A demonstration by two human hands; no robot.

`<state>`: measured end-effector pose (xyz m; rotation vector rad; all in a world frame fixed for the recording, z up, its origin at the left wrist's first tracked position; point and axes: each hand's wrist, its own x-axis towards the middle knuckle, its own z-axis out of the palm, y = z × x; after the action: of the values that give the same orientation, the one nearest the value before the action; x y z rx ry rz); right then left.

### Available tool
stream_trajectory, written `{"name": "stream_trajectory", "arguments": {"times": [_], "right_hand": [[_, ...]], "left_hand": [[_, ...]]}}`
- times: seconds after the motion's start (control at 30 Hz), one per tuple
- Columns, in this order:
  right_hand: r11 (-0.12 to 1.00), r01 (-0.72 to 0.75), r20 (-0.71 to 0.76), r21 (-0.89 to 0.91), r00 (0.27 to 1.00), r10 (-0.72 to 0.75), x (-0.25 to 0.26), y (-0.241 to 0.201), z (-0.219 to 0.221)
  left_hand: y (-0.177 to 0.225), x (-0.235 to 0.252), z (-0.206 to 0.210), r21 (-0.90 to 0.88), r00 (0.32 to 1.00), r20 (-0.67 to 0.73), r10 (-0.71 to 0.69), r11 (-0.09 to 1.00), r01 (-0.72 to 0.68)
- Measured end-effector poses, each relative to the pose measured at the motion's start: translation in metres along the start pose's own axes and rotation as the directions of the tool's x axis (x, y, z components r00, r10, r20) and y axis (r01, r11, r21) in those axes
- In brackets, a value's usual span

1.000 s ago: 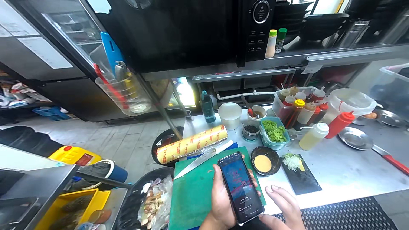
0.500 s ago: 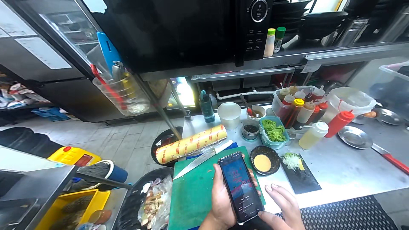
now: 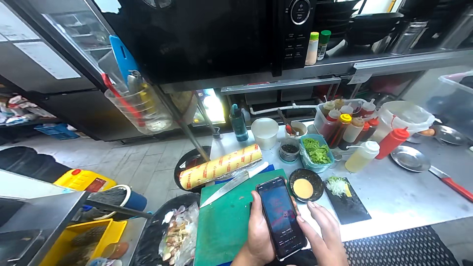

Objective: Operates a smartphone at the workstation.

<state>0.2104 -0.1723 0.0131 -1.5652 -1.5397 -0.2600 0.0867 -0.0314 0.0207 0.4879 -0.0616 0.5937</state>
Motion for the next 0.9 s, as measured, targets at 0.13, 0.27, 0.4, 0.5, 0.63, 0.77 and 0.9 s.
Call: {"name": "stream_trajectory", "arguments": {"times": [0.13,0.27,0.4,0.5,0.63,0.77,0.9], "right_hand": [[0.999,0.014,0.095,-0.040,0.995,-0.010,0.0063,-0.0071,0.0004],[0.995,0.097,0.104,0.015,0.990,-0.098,0.0083,-0.0083,0.0012],[1.000,0.026,0.093,-0.009,0.995,-0.025,0.0096,-0.0050,0.0023],[0.999,0.028,0.108,0.021,0.994,-0.030,0.0079,-0.0037,0.0037],[0.985,0.136,0.007,0.106,0.991,-0.137,0.0056,-0.0020,0.0017],[0.969,0.194,-0.011,0.155,0.981,-0.195,0.0011,-0.0013,0.0003],[0.976,0.167,0.062,0.143,0.982,-0.177,0.0024,-0.0004,0.0006]], "left_hand": [[-0.0030,-0.0033,0.0058,0.027,1.000,-0.023,0.002,1.000,-0.001],[-0.0037,-0.0024,0.0077,-0.021,1.000,-0.006,0.022,1.000,-0.022],[-0.0019,-0.0026,0.0043,-0.016,1.000,-0.024,0.002,1.000,-0.002],[-0.0010,-0.0029,0.0044,-0.015,1.000,-0.019,0.011,1.000,-0.011],[0.0030,0.0010,0.0055,-0.046,0.999,-0.038,-0.014,0.999,0.012],[0.0043,0.0053,0.0014,-0.058,0.999,-0.047,-0.015,0.998,0.012],[0.0042,0.0052,-0.0002,-0.057,0.997,-0.072,-0.018,0.998,0.013]]}}
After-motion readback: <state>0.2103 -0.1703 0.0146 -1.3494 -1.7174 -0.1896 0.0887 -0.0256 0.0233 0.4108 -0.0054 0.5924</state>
